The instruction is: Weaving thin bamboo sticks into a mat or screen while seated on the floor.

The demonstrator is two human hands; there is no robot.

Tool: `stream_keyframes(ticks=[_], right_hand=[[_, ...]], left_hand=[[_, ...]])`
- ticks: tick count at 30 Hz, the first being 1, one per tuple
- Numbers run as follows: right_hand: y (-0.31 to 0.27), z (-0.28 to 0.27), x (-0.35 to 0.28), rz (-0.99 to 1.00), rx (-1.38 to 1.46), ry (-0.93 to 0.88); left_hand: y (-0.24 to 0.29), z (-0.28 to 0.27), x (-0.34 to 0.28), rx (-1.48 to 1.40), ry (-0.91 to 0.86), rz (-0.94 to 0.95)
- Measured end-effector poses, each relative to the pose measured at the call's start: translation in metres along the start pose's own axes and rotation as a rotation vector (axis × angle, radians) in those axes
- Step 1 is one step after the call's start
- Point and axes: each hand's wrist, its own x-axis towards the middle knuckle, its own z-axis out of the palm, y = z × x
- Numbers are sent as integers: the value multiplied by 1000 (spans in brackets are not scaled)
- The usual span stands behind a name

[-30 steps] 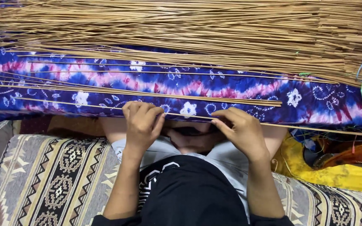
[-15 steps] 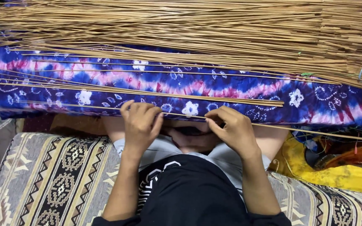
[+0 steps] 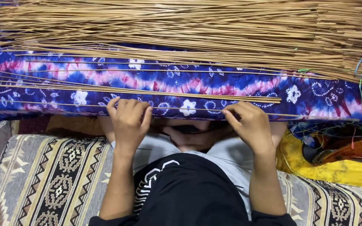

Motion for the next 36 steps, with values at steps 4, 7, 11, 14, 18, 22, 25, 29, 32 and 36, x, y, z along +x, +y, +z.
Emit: stream_keyframes(ticks=[4, 7, 11, 14, 18, 22, 25, 29, 32, 36], right_hand=[[-2, -6, 1, -7, -32, 47], [-5, -21, 1, -32, -34, 73], [-8, -31, 2, -46, 31, 113], [-11, -31, 4, -39, 64, 143], [-3, -27, 2, -36, 91, 171], [-8, -29, 3, -61, 127, 223], [-11, -27, 3, -77, 127, 229], [-13, -19, 2, -118, 106, 239], [-17, -17, 0, -119, 90, 255], [-13, -18, -2, -99, 93, 272]], left_hand=[[20, 4, 9, -81, 34, 0], [25, 3, 11, -145, 102, -27], [28, 1, 15, -179, 126, 28], [27, 1, 17, -162, 134, 32], [28, 3, 17, -143, 147, 32], [39, 1, 23, -168, 131, 15], [53, 1, 32, -223, 82, -7], [68, 12, 39, -339, 12, -84], [75, 19, 39, -406, 20, -162], [76, 27, 39, -515, 86, -236]])
